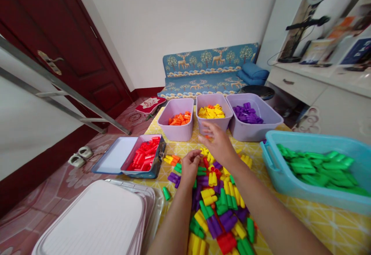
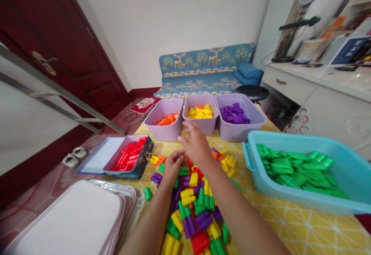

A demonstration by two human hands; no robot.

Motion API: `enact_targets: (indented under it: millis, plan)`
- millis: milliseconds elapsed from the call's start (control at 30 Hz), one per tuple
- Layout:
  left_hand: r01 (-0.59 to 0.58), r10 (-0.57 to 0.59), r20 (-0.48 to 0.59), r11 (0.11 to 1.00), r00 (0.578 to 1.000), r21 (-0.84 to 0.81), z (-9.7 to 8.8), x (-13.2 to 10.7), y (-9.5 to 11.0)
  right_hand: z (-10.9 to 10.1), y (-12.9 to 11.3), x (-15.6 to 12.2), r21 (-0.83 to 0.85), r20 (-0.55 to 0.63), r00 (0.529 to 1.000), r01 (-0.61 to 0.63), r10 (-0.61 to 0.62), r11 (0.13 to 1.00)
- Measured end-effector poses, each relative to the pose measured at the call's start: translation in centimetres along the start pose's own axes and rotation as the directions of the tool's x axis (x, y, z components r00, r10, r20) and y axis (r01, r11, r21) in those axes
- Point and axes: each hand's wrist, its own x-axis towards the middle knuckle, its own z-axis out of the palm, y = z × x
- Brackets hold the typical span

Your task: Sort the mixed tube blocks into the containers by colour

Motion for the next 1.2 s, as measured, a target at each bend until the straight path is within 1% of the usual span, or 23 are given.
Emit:
enact_targets:
  millis: [67, 133, 200, 300, 367, 400, 467, 500, 533, 600, 733, 833, 900, 967, 1033, 1133, 1200]
  plan:
    - [0.007, -0.007, -0.005, 1.000, 1.000, 0.009, 0.1, -0.1, 0.1, -1.5, 1.4, -3.3, -0.093, 0.033, 0.998, -0.041, 0.044, 0.995]
    - [0.020, -0.020, -0.016, 1.000, 1.000, 0.018, 0.1, -0.1, 0.2, -3.6, 3.0, -7.3, -0.208, 0.031, 0.996, -0.076, 0.084, 0.975]
    - [0.033, -0.032, -0.025, 0.999, 0.999, 0.013, 0.2, 0.0, 0.2, -5.8, 4.4, -11.8, -0.332, 0.044, 0.992, -0.098, 0.119, 0.938]
    - [0.036, -0.036, -0.016, 0.999, 0.999, -0.009, 0.1, 0.1, 0.0, -8.6, 5.7, -18.9, -0.509, 0.037, 0.992, -0.084, 0.120, 0.857]
    - [0.038, -0.038, -0.002, 0.999, 0.999, -0.015, 0.0, 0.3, -0.2, -9.7, 6.1, -23.1, -0.592, 0.041, 0.993, -0.063, 0.108, 0.804]
    - [0.039, -0.039, 0.002, 0.999, 0.999, -0.016, 0.0, 0.3, -0.2, -10.0, 6.2, -24.7, -0.624, 0.045, 0.993, -0.054, 0.105, 0.779]
    - [0.034, -0.034, 0.003, 0.999, 0.999, -0.014, 0.0, 0.4, -0.3, -10.2, 6.4, -26.7, -0.666, 0.078, 0.989, -0.041, 0.125, 0.745]
    - [0.028, -0.028, -0.002, 1.000, 1.000, -0.009, 0.0, 0.4, -0.3, -10.0, 6.5, -27.0, -0.677, 0.090, 0.987, -0.039, 0.135, 0.735]
    - [0.020, -0.020, -0.007, 1.000, 1.000, 0.003, 0.0, 0.4, -0.3, -9.8, 6.7, -26.8, -0.683, 0.096, 0.985, -0.041, 0.145, 0.729]
    - [0.001, 0.000, -0.017, 0.999, 1.000, 0.038, 0.0, 0.3, -0.4, -9.1, 7.1, -25.4, -0.685, 0.087, 0.984, -0.054, 0.155, 0.727]
    - [-0.068, 0.070, -0.017, 0.995, 0.997, 0.073, 0.0, 0.2, -0.5, -7.3, 8.6, -20.4, -0.628, 0.053, 0.990, -0.069, 0.131, 0.775]
    - [-0.099, 0.096, 0.026, 0.990, 0.995, 0.100, -0.1, 0.2, -0.7, -6.2, 10.0, -16.7, -0.585, 0.014, 0.994, -0.082, 0.111, 0.807]
    - [-0.127, 0.117, 0.078, 0.982, 0.990, 0.142, -0.2, 0.3, -0.7, -5.8, 10.9, -14.5, -0.576, 0.013, 0.991, -0.100, 0.131, 0.811]
    - [-0.170, 0.147, 0.135, 0.970, 0.980, 0.177, -0.2, 0.3, -0.7, -5.3, 11.6, -12.4, -0.549, 0.048, 0.985, -0.115, 0.168, 0.828]
    - [-0.190, 0.157, 0.176, 0.963, 0.972, 0.191, -0.3, 0.3, -0.7, -4.6, 11.7, -10.5, -0.471, 0.098, 0.979, -0.111, 0.177, 0.875]
    - [-0.187, 0.149, 0.190, 0.961, 0.970, 0.202, -0.3, 0.3, -0.5, -2.9, 11.0, -8.3, -0.286, 0.176, 0.972, -0.102, 0.157, 0.953]
    - [-0.210, 0.171, 0.190, 0.955, 0.967, 0.207, -0.2, 0.3, -0.3, -1.8, 10.2, -7.2, -0.177, 0.230, 0.962, -0.109, 0.149, 0.978]
